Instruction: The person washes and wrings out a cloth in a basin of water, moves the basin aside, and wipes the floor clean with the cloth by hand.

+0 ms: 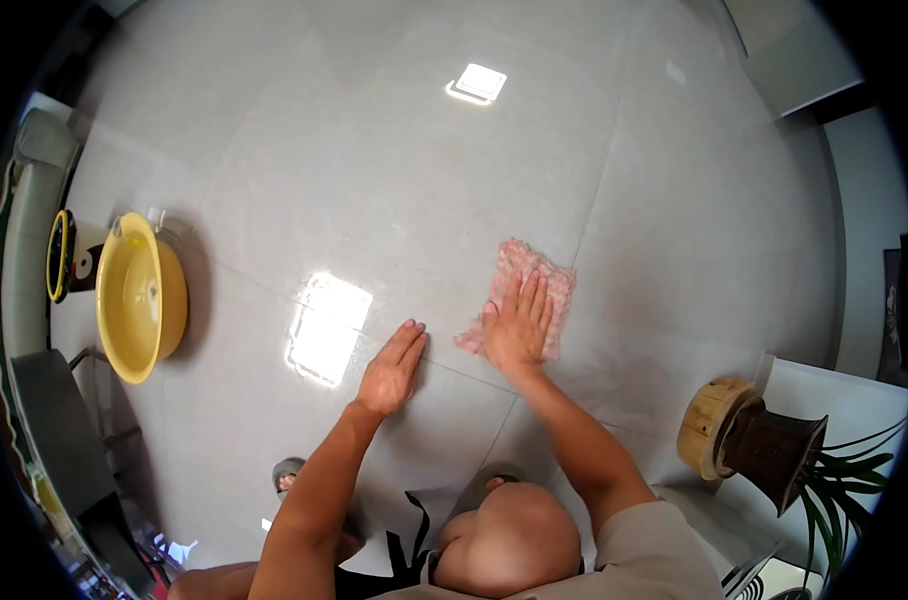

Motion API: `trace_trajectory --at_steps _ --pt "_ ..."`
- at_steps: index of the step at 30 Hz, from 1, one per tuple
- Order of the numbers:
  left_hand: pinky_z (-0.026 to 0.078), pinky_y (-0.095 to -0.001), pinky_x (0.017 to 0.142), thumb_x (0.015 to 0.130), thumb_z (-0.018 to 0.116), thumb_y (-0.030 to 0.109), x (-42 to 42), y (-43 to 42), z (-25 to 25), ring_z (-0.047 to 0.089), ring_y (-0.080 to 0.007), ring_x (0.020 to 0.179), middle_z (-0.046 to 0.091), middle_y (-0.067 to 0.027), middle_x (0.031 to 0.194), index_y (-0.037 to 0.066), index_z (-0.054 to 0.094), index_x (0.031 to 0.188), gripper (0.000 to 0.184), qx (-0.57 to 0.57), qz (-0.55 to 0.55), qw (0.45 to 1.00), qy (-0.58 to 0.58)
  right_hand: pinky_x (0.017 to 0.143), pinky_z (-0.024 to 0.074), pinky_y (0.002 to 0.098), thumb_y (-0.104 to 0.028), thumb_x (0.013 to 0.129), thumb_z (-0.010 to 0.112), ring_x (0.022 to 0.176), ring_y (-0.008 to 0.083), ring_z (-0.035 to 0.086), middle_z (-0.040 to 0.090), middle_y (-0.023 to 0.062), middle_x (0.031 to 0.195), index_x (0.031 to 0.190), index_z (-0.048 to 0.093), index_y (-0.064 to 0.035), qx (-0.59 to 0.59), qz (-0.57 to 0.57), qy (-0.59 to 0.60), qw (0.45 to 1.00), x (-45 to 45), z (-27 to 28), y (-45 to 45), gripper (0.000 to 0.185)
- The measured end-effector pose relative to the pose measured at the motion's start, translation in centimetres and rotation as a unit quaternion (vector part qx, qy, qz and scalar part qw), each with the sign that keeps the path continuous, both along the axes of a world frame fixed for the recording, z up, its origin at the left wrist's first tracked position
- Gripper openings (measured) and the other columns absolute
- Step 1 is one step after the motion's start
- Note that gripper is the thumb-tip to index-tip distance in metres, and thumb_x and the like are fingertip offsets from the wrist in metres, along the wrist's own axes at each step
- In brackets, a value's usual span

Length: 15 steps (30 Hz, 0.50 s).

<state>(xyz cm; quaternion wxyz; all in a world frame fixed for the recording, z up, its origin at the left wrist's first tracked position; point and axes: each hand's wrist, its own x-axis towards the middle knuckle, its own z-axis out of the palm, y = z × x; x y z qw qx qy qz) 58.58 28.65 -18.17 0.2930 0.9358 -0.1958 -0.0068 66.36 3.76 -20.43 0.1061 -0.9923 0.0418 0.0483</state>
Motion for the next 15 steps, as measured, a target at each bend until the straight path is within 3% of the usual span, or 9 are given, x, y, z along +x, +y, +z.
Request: trace_trajectory --at_steps 2,8,11,15 --pt "0.05 -0.0447 0.12 0.092 0.063 -0.007 -0.3 0.5 -0.2 0.057 -0.0393 0.144 0.062 -0.0209 0.148 -0.006 0.065 0.137 0.045 -0.007 -0.001 1.0 -0.01 0.135 0.0055 0.0542 -0.045 0.107 0.055 0.168 0.0396 0.01 0.02 0.0251 0.179 0.169 0.032 0.0012 0.035 -0.022 0.005 0.999 1.3 0.2 3.8 0.08" --pt "0.053 -0.0435 0.117 0.093 0.061 -0.006 -0.7 1.8 0.2 0.057 -0.0364 0.144 0.063 -0.0165 0.15 -0.002 0.066 0.138 0.045 -0.005 0.01 1.0 -0.014 0.135 0.0061 0.0536 -0.041 0.107 0.054 0.168 0.0405 0.01 0.02 0.0263 0.178 0.17 0.027 0.0027 0.067 0.099 -0.033 0.992 8.6 1.1 9.0 0.081" --pt "0.053 -0.0432 0.116 0.092 0.062 -0.007 -1.2 3.0 0.8 0.058 -0.0362 0.143 0.063 -0.0164 0.149 -0.001 0.067 0.138 0.046 -0.009 0.041 0.999 -0.019 0.135 0.0062 0.054 -0.039 0.107 0.058 0.168 0.0392 0.01 0.022 0.025 0.178 0.168 0.032 0.0017 0.079 0.076 0.004 0.994 5.3 0.6 5.1 0.078" --pt "0.053 -0.0432 0.116 0.09 0.061 -0.009 -2.4 6.0 0.2 0.058 -0.036 0.142 0.064 -0.0163 0.148 -0.001 0.067 0.137 0.048 -0.004 0.08 0.997 -0.007 0.134 0.0048 0.0578 -0.041 0.106 0.06 0.167 0.0452 0.006 0.018 0.0296 0.178 0.169 0.027 0.004 0.049 0.02 -0.019 0.998 -4.0 -0.7 3.3 0.084"
